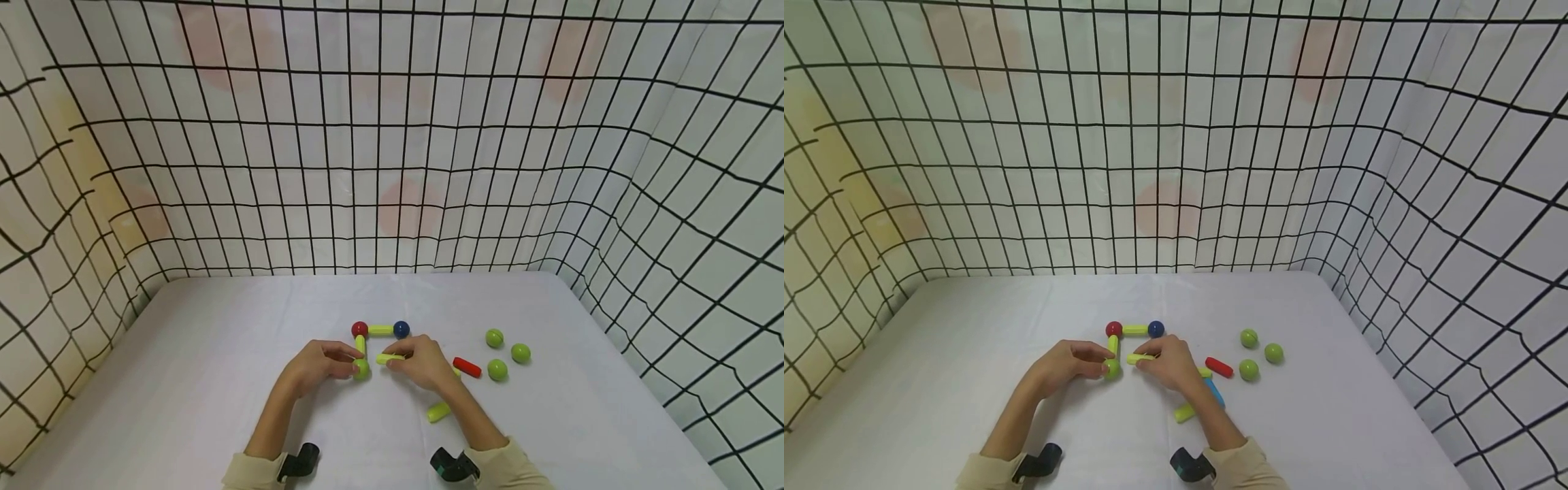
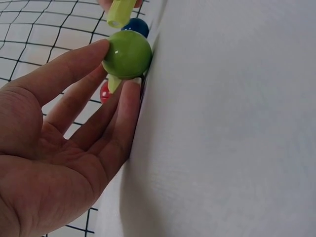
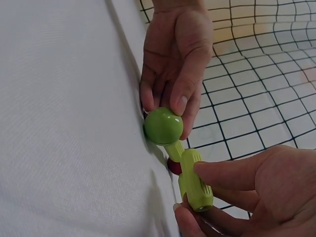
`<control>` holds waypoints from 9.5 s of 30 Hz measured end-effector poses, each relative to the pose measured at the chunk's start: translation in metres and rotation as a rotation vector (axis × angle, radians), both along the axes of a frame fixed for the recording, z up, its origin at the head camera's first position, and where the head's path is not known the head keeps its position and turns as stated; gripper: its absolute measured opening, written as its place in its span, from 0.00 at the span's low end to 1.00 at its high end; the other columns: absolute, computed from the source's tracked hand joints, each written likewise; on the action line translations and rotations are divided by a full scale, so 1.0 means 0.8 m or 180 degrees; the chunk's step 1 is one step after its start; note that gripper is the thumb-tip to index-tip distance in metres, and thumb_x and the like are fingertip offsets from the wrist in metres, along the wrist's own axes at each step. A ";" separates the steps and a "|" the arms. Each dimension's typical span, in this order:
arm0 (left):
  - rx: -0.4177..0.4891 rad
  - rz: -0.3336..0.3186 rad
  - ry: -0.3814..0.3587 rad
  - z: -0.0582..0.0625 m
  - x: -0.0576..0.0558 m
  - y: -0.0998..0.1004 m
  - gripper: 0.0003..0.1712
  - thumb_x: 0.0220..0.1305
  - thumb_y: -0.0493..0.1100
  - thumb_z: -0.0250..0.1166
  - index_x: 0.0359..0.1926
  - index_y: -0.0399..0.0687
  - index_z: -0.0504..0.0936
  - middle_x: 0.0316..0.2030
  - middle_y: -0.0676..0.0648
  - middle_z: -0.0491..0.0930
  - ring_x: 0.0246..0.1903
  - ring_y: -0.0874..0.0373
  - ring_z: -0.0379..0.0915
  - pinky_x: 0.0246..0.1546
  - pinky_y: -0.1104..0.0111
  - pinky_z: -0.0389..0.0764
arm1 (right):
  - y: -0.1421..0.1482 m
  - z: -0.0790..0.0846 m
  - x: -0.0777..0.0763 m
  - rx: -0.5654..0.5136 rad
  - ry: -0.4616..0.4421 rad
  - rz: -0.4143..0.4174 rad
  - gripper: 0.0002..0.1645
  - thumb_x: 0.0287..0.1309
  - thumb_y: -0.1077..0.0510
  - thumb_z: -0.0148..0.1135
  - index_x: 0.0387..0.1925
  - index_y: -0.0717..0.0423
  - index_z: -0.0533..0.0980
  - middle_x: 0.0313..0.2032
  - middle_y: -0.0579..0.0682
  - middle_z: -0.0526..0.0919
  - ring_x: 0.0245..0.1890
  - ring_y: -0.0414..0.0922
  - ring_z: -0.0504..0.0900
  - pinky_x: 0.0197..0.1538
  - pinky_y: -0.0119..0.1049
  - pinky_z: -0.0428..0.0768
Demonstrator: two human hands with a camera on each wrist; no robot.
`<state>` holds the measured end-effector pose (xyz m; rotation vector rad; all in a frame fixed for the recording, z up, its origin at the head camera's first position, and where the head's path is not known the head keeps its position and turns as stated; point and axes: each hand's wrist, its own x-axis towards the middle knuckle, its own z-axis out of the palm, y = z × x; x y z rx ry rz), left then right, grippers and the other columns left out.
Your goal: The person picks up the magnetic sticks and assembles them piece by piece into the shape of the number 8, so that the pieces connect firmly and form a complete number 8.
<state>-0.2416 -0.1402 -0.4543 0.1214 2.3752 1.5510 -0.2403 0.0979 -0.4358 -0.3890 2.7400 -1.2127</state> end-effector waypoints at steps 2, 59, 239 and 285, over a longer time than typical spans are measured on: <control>0.0003 -0.0002 -0.0008 0.000 0.000 0.000 0.15 0.57 0.44 0.75 0.46 0.50 0.90 0.43 0.48 0.89 0.36 0.57 0.81 0.38 0.66 0.77 | -0.001 -0.002 0.000 -0.0002 0.0018 0.0013 0.10 0.59 0.58 0.71 0.43 0.50 0.88 0.38 0.46 0.88 0.37 0.42 0.78 0.42 0.36 0.77; -0.0006 -0.0047 -0.0016 0.004 0.002 -0.001 0.16 0.56 0.44 0.75 0.47 0.49 0.90 0.42 0.48 0.89 0.36 0.57 0.81 0.39 0.65 0.77 | -0.009 -0.014 0.002 -0.0040 -0.0046 0.0131 0.08 0.58 0.58 0.73 0.40 0.52 0.89 0.38 0.46 0.90 0.40 0.43 0.83 0.49 0.43 0.83; 0.0057 0.0117 -0.0115 0.001 0.003 0.000 0.16 0.56 0.43 0.75 0.47 0.51 0.90 0.44 0.50 0.89 0.41 0.57 0.79 0.45 0.63 0.78 | 0.056 0.000 -0.008 -0.0126 0.0172 -0.0523 0.18 0.48 0.58 0.79 0.44 0.49 0.87 0.40 0.49 0.89 0.41 0.45 0.86 0.43 0.42 0.84; 0.0178 0.0053 -0.0125 0.001 0.004 0.000 0.17 0.56 0.41 0.75 0.49 0.47 0.89 0.47 0.47 0.88 0.40 0.58 0.82 0.44 0.63 0.80 | 0.038 -0.002 0.007 0.0165 -0.0123 -0.0023 0.17 0.50 0.57 0.78 0.44 0.50 0.87 0.40 0.48 0.89 0.44 0.47 0.86 0.52 0.49 0.81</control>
